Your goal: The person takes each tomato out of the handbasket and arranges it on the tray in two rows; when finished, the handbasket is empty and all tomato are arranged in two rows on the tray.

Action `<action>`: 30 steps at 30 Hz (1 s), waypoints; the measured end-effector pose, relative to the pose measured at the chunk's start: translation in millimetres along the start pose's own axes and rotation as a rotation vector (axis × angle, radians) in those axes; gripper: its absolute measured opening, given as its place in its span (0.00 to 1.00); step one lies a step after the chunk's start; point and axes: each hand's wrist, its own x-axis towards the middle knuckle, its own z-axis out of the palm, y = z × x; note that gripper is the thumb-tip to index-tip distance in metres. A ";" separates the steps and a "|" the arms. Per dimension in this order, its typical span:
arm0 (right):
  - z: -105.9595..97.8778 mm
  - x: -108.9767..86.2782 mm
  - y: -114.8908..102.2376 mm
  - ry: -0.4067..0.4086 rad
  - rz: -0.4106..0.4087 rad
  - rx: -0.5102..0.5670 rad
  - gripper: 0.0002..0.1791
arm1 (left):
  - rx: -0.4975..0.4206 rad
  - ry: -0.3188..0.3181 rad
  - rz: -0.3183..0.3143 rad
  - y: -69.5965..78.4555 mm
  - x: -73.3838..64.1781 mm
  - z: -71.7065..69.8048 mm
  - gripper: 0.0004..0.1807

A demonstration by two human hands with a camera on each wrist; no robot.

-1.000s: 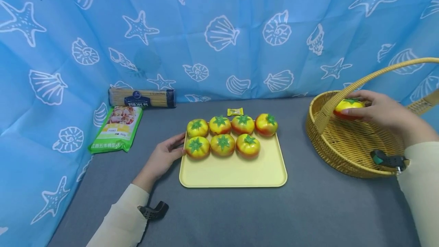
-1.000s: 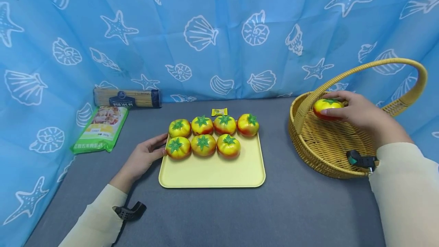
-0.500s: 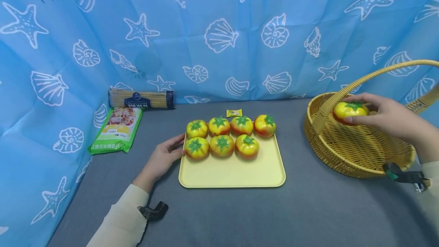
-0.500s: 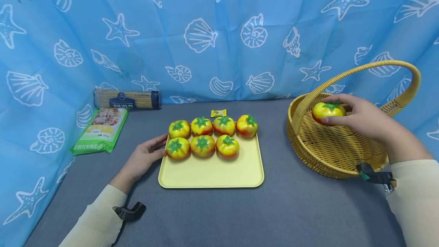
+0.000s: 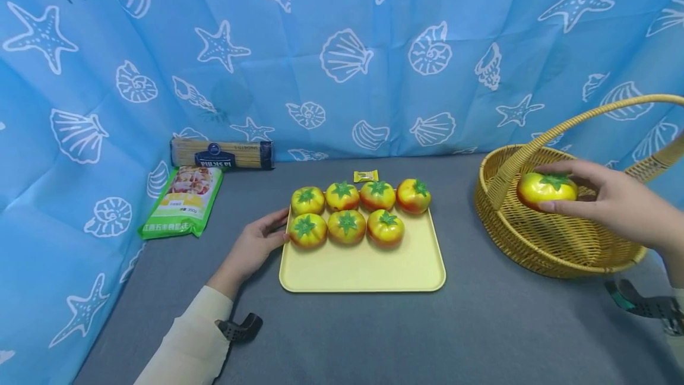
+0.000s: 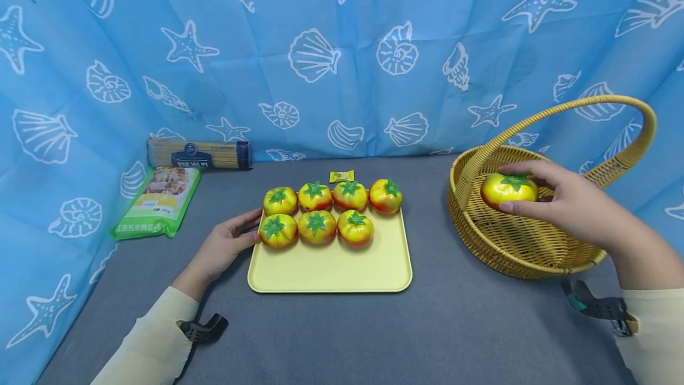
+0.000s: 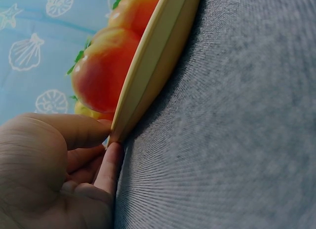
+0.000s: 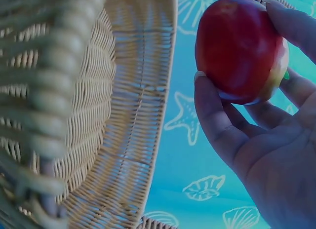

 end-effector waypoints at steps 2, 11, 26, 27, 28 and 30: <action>2.5 -3.5 -4.4 0.012 -0.020 0.022 0.34 | -0.001 0.001 -0.001 0.2 0.3 0.2 0.37; 12.9 -17.1 -23.4 0.079 -0.133 0.103 0.33 | 0.001 -0.003 0.004 -0.4 0.6 -0.6 0.37; 39.9 -20.9 -51.3 0.098 -0.266 0.190 0.37 | -0.017 -0.011 0.006 3.1 -1.7 0.1 0.37; 43.1 -20.0 -53.1 0.090 -0.267 0.189 0.37 | -0.019 -0.012 0.007 2.9 -1.8 0.0 0.37; 46.6 -19.0 -54.4 0.077 -0.275 0.190 0.36 | -0.021 -0.013 0.007 2.8 -1.8 0.0 0.37; 54.6 -16.2 -56.7 0.052 -0.295 0.188 0.36 | -0.022 -0.012 0.008 2.5 -1.7 0.0 0.37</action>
